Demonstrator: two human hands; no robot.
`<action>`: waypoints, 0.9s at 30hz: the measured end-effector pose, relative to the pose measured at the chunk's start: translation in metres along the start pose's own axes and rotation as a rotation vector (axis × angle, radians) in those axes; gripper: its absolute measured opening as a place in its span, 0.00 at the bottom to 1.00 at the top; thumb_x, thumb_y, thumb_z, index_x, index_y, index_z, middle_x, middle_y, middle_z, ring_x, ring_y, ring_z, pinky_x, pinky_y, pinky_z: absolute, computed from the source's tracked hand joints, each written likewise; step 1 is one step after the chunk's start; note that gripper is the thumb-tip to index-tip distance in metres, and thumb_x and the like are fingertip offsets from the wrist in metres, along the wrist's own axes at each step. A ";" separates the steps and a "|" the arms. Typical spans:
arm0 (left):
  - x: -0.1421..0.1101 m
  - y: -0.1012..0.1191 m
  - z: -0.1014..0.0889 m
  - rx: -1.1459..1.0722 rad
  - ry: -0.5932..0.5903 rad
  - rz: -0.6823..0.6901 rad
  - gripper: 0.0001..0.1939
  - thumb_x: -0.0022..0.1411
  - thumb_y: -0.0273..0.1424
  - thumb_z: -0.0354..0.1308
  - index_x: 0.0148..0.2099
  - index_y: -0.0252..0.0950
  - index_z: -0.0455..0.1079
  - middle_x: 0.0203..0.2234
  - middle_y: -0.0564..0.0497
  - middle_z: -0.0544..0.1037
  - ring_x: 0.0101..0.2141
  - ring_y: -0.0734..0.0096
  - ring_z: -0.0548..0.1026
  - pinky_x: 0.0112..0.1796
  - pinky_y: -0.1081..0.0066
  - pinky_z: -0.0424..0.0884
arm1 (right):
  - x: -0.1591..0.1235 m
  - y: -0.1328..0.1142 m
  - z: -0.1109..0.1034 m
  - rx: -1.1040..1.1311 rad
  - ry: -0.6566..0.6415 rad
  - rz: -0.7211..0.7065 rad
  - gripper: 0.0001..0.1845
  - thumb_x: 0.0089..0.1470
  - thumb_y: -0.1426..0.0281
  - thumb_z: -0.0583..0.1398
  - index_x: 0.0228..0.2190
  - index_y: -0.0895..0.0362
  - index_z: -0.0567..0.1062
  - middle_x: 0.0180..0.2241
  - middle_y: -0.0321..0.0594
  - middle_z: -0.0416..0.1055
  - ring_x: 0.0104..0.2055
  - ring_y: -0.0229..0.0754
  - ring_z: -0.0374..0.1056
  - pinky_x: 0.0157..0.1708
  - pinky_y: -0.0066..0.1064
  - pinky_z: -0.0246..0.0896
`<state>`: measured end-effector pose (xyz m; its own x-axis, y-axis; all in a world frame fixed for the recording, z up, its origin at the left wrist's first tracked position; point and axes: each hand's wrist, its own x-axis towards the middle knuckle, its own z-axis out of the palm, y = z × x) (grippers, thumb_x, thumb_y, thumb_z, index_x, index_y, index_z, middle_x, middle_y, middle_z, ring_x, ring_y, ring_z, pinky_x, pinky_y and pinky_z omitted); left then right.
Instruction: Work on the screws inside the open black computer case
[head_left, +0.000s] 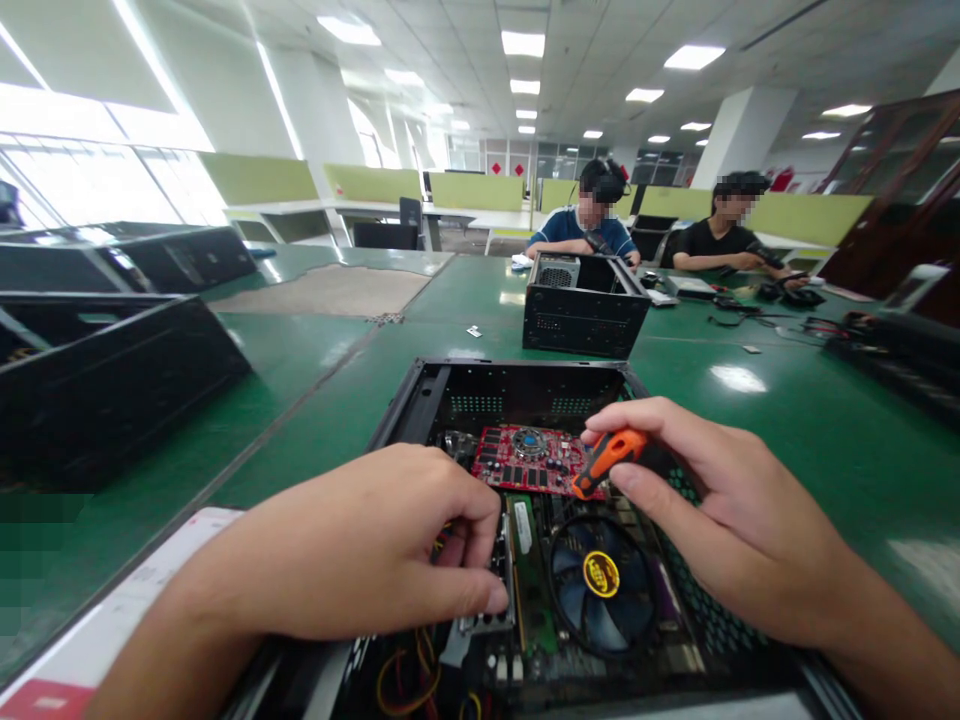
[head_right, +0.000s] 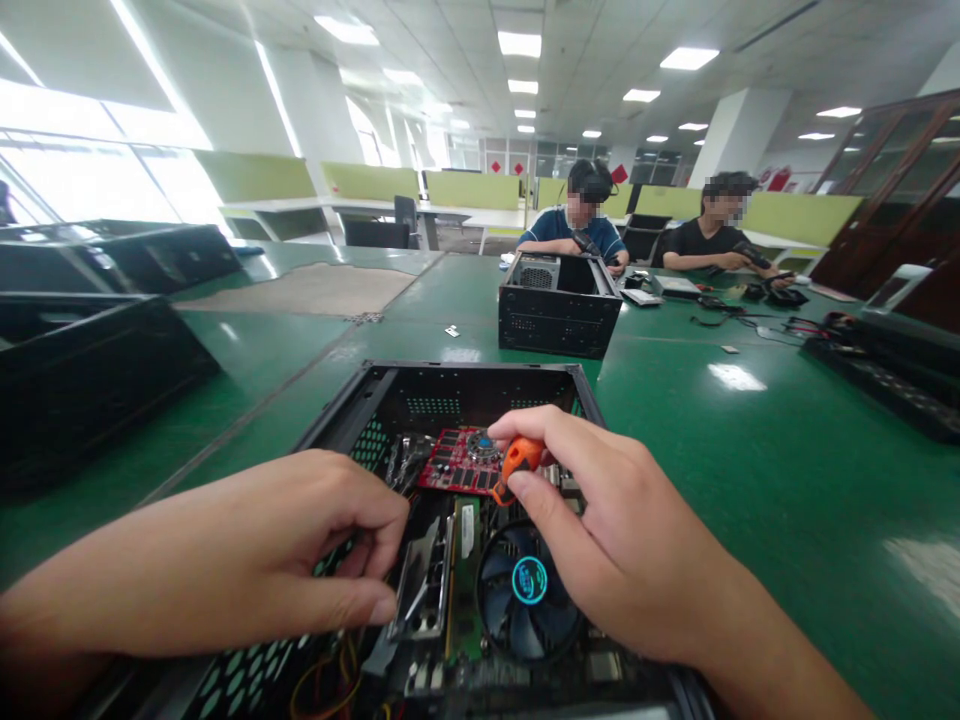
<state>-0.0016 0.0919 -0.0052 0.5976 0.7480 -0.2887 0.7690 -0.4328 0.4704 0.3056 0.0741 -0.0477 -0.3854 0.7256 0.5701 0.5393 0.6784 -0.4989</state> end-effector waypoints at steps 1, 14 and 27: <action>0.000 0.000 0.000 -0.002 -0.001 0.003 0.14 0.71 0.36 0.81 0.33 0.47 0.82 0.27 0.59 0.86 0.29 0.64 0.82 0.33 0.65 0.67 | 0.000 0.000 0.000 0.003 -0.012 0.001 0.13 0.80 0.73 0.65 0.57 0.49 0.87 0.47 0.39 0.95 0.45 0.48 0.92 0.53 0.38 0.90; 0.001 0.001 0.000 -0.001 0.002 -0.003 0.13 0.69 0.35 0.81 0.33 0.47 0.82 0.27 0.59 0.87 0.29 0.65 0.82 0.33 0.65 0.67 | 0.001 -0.001 -0.001 -0.016 -0.044 -0.002 0.13 0.79 0.73 0.64 0.55 0.52 0.89 0.48 0.40 0.96 0.46 0.46 0.93 0.52 0.34 0.89; 0.001 0.001 0.001 -0.018 -0.006 -0.004 0.12 0.70 0.39 0.78 0.33 0.47 0.82 0.27 0.59 0.86 0.29 0.65 0.81 0.33 0.65 0.68 | -0.002 0.004 0.000 -0.075 -0.059 -0.084 0.25 0.83 0.73 0.60 0.72 0.56 0.85 0.67 0.52 0.95 0.64 0.53 0.95 0.65 0.42 0.93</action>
<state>0.0000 0.0912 -0.0060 0.5961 0.7466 -0.2954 0.7670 -0.4208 0.4844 0.3082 0.0752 -0.0510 -0.4739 0.6737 0.5671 0.5567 0.7282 -0.3998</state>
